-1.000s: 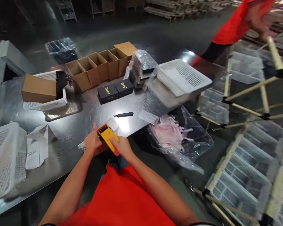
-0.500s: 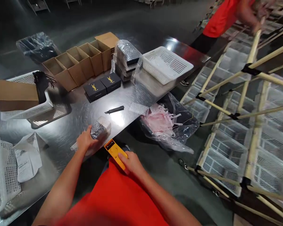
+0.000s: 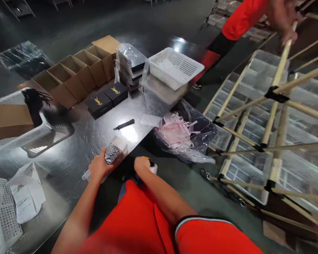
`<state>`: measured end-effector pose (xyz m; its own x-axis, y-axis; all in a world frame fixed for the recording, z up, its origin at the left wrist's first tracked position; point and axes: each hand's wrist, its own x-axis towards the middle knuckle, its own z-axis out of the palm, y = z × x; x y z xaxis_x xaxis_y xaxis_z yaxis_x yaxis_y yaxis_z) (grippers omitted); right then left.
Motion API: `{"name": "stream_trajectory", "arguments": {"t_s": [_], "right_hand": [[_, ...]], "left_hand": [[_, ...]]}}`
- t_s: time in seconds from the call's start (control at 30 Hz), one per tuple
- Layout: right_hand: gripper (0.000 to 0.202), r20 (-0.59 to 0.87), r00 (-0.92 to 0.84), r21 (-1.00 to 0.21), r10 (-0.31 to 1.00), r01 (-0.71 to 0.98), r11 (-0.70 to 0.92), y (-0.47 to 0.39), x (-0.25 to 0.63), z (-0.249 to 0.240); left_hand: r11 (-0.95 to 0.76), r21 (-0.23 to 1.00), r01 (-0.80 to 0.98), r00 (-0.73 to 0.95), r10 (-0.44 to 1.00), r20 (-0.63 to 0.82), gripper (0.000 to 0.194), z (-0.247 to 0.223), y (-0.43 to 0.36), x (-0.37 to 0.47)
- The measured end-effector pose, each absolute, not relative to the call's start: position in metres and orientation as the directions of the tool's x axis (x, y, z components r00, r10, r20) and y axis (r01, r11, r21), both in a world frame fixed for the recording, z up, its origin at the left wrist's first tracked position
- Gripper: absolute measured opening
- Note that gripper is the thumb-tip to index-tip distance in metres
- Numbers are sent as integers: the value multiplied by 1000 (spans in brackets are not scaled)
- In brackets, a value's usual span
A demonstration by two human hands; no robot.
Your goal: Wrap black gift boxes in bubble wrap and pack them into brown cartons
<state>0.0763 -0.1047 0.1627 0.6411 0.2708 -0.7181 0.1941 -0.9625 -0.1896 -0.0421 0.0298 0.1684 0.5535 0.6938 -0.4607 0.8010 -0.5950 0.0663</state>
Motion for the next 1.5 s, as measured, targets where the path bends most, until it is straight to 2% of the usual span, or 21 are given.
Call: {"name": "stream_trajectory", "arguments": {"t_s": [0.07, 0.13, 0.2, 0.27, 0.33, 0.4, 0.43, 0.5, 0.57, 0.67, 0.77, 0.87, 1.0, 1.13, 1.27, 1.33, 1.5], "right_hand": [[27, -730, 653, -103, 200, 185, -977, -131, 83, 160], [37, -734, 664, -31, 141, 175, -984, -167, 94, 162], [46, -700, 699, -28, 146, 178, -984, -199, 107, 172], [47, -627, 741, -158, 239, 179, -971, -216, 112, 189], [46, -554, 747, -407, 367, 142, -903, -211, 104, 208], [45, -486, 720, -655, 496, 76, -752, -187, 84, 226], [44, -454, 698, -740, 554, 51, -671, -169, 71, 232], [38, -392, 654, -828, 647, 54, -557, -129, 45, 238], [33, -380, 609, -824, 696, 118, -554, -92, 24, 236], [32, -434, 559, -713, 706, 266, -649, -60, 7, 229], [38, -480, 525, -643, 703, 335, -689, -50, 5, 228], [44, -492, 488, -636, 721, 364, -681, -41, 7, 235], [46, -491, 478, -611, 729, 407, -679, -39, 6, 242], [35, -466, 473, -653, 748, 386, -651, -101, 4, 231], [31, -496, 502, -691, 708, 265, -672, -205, -4, 201], [29, -545, 505, -664, 669, 227, -712, -234, -10, 185], [31, -598, 502, -571, 625, 281, -771, -192, -9, 157]], "left_hand": [[-596, 75, 800, 565, 706, -427, 91, 165, 25, -45], [-615, 72, 786, 599, 727, -335, 96, 162, 20, -54], [-632, 48, 774, 623, 745, -239, 102, 158, 15, -68], [-623, 19, 782, 614, 765, -193, 98, 156, 11, -85], [-598, 8, 802, 589, 788, -180, 85, 154, 7, -102], [-580, 21, 815, 576, 805, -141, 74, 150, 4, -114], [-575, 37, 817, 576, 810, -114, 71, 147, 3, -117], [-567, 82, 820, 572, 818, -59, 67, 141, 1, -121], [-562, 126, 818, 567, 824, -3, 65, 135, 1, -124], [-554, 169, 815, 554, 831, 53, 62, 127, 1, -127], [-561, 180, 808, 559, 827, 64, 64, 125, 4, -129], [-581, 159, 798, 579, 813, 64, 64, 126, 10, -130], [-569, 140, 810, 572, 820, 25, 52, 131, 13, -129], [-543, 79, 836, 544, 839, 8, 47, 137, 8, -123], [-522, 52, 851, 523, 852, -16, 62, 145, 5, -118], [-532, 29, 846, 533, 846, -36, 69, 150, 3, -116], [-612, -84, 787, 603, 790, -111, 97, 161, -1, -114]]}}
